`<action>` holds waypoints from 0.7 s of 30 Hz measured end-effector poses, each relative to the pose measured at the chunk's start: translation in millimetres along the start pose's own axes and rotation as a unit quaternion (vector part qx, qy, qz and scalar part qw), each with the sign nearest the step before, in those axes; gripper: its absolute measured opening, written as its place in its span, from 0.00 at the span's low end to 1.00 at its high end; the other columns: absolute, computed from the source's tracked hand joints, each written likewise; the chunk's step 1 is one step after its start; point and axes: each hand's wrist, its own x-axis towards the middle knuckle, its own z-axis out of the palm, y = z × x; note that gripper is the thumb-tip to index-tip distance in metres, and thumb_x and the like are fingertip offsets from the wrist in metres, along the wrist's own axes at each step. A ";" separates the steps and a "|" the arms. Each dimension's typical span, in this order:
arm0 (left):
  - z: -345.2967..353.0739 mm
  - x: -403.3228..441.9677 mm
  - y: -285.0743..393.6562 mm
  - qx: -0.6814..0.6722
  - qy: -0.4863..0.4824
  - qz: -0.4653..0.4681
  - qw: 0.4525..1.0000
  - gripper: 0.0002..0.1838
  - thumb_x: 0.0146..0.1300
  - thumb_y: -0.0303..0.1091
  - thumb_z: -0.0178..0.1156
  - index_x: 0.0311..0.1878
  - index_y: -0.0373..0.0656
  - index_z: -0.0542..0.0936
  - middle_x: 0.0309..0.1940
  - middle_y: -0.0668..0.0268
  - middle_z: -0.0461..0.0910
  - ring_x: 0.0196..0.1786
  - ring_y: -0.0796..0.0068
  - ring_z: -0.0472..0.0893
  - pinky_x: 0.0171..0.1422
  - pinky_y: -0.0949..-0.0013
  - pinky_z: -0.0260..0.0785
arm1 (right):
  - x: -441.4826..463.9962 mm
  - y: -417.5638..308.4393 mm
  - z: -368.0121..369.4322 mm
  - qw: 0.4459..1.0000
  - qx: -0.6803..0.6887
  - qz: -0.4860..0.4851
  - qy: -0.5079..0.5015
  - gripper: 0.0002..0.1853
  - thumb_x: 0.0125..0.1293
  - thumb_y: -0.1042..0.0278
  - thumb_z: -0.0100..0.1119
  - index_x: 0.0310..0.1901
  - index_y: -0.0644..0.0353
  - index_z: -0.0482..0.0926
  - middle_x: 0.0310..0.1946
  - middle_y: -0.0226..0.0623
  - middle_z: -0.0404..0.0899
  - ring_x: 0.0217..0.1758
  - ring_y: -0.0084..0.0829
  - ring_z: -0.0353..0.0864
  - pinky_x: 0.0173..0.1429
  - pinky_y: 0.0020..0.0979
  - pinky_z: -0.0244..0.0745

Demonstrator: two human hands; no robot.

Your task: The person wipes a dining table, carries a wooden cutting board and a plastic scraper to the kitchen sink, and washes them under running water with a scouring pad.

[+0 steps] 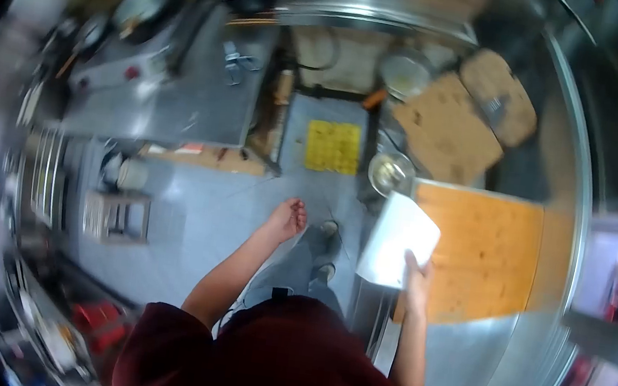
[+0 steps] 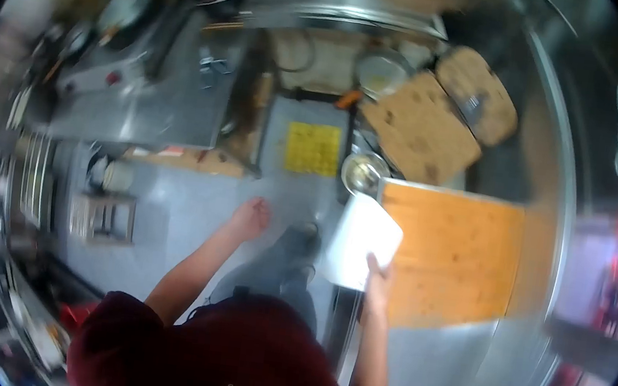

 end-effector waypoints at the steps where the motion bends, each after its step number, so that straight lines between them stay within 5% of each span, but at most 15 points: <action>1: -10.3 -14.4 3.8 -0.012 0.023 0.031 0.999 0.10 0.60 0.38 0.43 0.25 0.47 0.67 0.16 0.73 0.64 0.19 0.81 0.64 0.20 0.81 0.58 | 4.3 15.9 -11.6 0.996 0.054 -0.064 0.002 0.18 0.56 0.69 0.55 0.47 0.66 0.69 0.41 0.35 0.74 0.41 0.25 0.71 0.45 0.25 0.66; 5: -67.0 -73.6 28.2 -0.216 0.048 0.168 0.961 0.12 0.62 0.38 0.40 0.24 0.47 0.67 0.16 0.74 0.65 0.19 0.80 0.65 0.21 0.80 0.62 | 12.1 61.5 -57.7 0.988 0.121 -0.073 0.056 0.23 0.55 0.70 0.56 0.52 0.65 0.64 0.43 0.38 0.72 0.45 0.32 0.72 0.48 0.29 0.67; 8: -120.8 -116.3 86.1 -0.179 0.047 0.240 0.953 0.14 0.62 0.35 0.36 0.22 0.48 0.67 0.15 0.73 0.65 0.17 0.81 0.65 0.20 0.79 0.62 | 11.4 89.7 -70.6 0.982 0.157 -0.092 0.045 0.24 0.54 0.69 0.56 0.53 0.65 0.64 0.45 0.41 0.71 0.45 0.35 0.73 0.47 0.33 0.70; 9: -139.6 -140.1 108.1 -0.012 0.029 0.362 0.932 0.14 0.62 0.34 0.35 0.22 0.48 0.67 0.14 0.72 0.65 0.17 0.81 0.66 0.19 0.78 0.60 | 9.1 95.4 -67.5 0.983 0.159 -0.081 0.048 0.24 0.54 0.69 0.56 0.53 0.65 0.64 0.45 0.42 0.71 0.45 0.36 0.73 0.46 0.34 0.71; 11: -149.3 -210.9 167.2 -0.013 0.086 0.493 0.865 0.15 0.62 0.34 0.35 0.21 0.47 0.68 0.13 0.71 0.65 0.17 0.79 0.66 0.19 0.77 0.58 | -12.0 85.4 -41.7 0.985 0.157 -0.058 0.050 0.24 0.53 0.68 0.56 0.52 0.65 0.64 0.45 0.42 0.71 0.45 0.37 0.73 0.46 0.36 0.71; 13: -182.0 -269.5 227.9 0.006 0.104 0.629 0.770 0.14 0.63 0.38 0.40 0.25 0.45 0.70 0.17 0.70 0.68 0.20 0.80 0.68 0.23 0.78 0.60 | -45.9 51.2 -2.7 0.987 0.128 -0.007 0.094 0.24 0.53 0.67 0.55 0.52 0.65 0.65 0.45 0.42 0.71 0.45 0.38 0.73 0.46 0.36 0.71; 14: -153.2 -308.7 246.6 -0.091 0.177 0.694 0.691 0.14 0.63 0.38 0.40 0.25 0.45 0.70 0.18 0.70 0.69 0.22 0.79 0.68 0.27 0.77 0.61 | -28.1 67.6 -5.9 0.986 0.159 -0.038 0.042 0.24 0.54 0.68 0.55 0.52 0.65 0.65 0.45 0.41 0.70 0.46 0.37 0.72 0.47 0.35 0.70; 18: -182.6 -404.2 315.8 0.072 0.379 0.856 0.345 0.16 0.63 0.39 0.39 0.28 0.39 0.71 0.22 0.65 0.70 0.26 0.75 0.71 0.32 0.74 0.64 | -12.0 86.4 49.5 0.988 0.102 -0.115 0.027 0.23 0.54 0.69 0.54 0.52 0.65 0.64 0.45 0.40 0.71 0.47 0.35 0.71 0.50 0.33 0.67; 19: -197.5 -413.6 334.2 0.119 0.434 0.863 0.230 0.16 0.63 0.40 0.39 0.29 0.38 0.71 0.24 0.64 0.71 0.29 0.73 0.72 0.36 0.71 0.65 | -18.1 85.7 76.3 0.989 0.095 -0.110 0.021 0.22 0.55 0.70 0.54 0.52 0.66 0.65 0.44 0.39 0.71 0.46 0.34 0.71 0.50 0.32 0.66; 21: -301.0 -405.3 412.3 0.329 0.624 0.707 0.051 0.18 0.63 0.44 0.41 0.37 0.37 0.72 0.35 0.58 0.72 0.40 0.64 0.72 0.46 0.62 0.63 | -29.5 90.6 124.9 0.990 0.086 -0.105 0.024 0.19 0.56 0.73 0.52 0.50 0.67 0.66 0.43 0.39 0.71 0.46 0.32 0.71 0.49 0.31 0.66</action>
